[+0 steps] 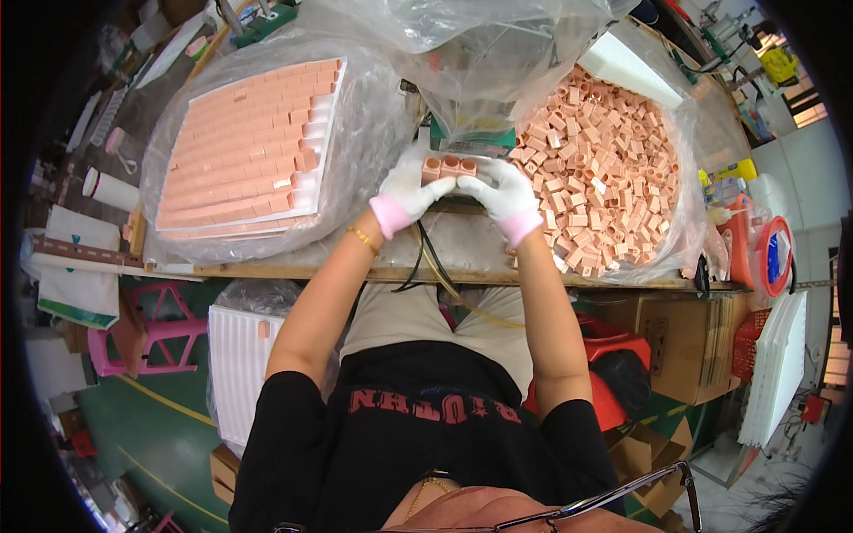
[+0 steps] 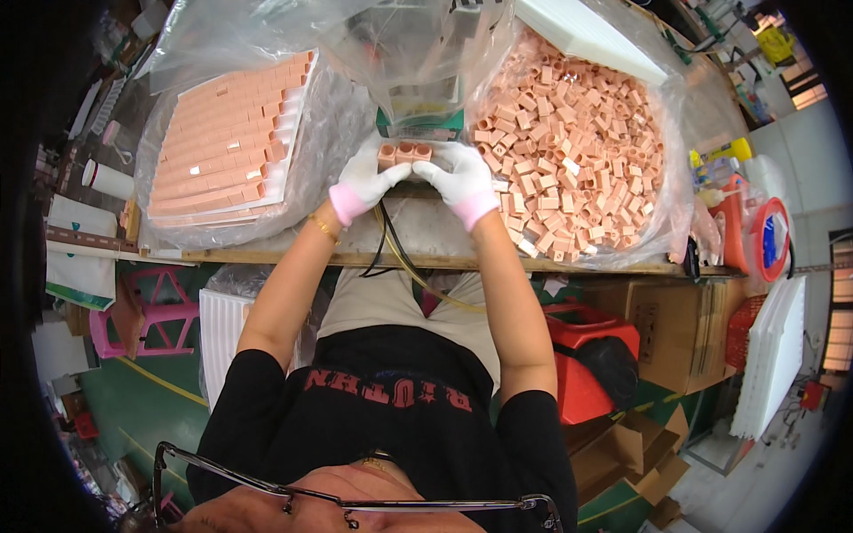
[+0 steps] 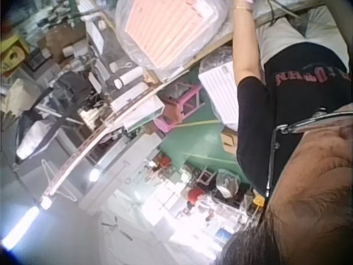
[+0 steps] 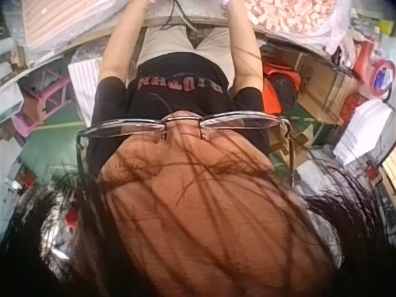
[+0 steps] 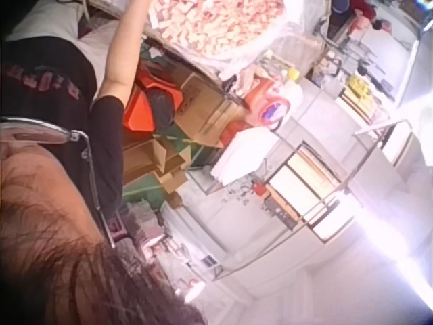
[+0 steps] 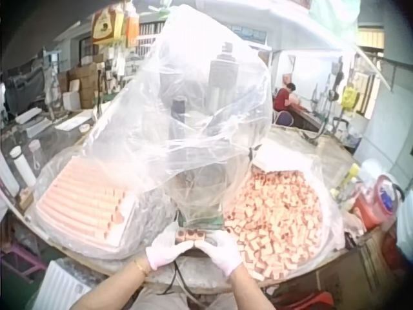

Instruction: Picking small pink blocks, placing them into a metal fixture for machine processing, and transferring finished parts into a tray.

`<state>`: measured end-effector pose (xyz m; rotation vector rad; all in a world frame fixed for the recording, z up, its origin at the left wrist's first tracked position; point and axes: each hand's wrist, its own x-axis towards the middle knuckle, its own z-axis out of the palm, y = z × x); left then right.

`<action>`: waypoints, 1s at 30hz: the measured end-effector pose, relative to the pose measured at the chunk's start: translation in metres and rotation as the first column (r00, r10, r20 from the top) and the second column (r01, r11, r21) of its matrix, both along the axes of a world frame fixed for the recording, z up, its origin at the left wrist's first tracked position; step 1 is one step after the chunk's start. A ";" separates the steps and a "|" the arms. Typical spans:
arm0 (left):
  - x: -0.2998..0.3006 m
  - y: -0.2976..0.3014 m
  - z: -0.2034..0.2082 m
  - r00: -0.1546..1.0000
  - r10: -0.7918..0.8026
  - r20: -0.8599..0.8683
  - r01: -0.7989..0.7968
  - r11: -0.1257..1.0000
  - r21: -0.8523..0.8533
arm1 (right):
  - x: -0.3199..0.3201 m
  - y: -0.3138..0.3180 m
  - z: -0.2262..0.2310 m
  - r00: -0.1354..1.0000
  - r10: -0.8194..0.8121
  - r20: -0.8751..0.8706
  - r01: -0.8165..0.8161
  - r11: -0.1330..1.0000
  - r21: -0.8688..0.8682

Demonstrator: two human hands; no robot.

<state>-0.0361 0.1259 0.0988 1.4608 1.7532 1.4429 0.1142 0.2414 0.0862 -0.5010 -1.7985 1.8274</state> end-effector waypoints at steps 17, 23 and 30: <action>0.040 -0.052 -0.029 0.321 -0.056 0.945 0.400 0.913 -0.082 | 0.053 -0.051 0.002 0.934 0.033 0.355 -0.007 0.997 -0.072; 0.041 -0.055 -0.030 0.384 -0.153 0.911 0.436 0.899 -0.033 | 0.053 -0.059 0.006 0.928 0.036 0.370 -0.034 0.999 -0.014; 0.054 -0.083 -0.023 0.497 -0.014 0.868 0.220 0.969 -0.111 | 0.055 -0.072 0.006 0.955 -0.050 0.294 0.005 0.988 0.152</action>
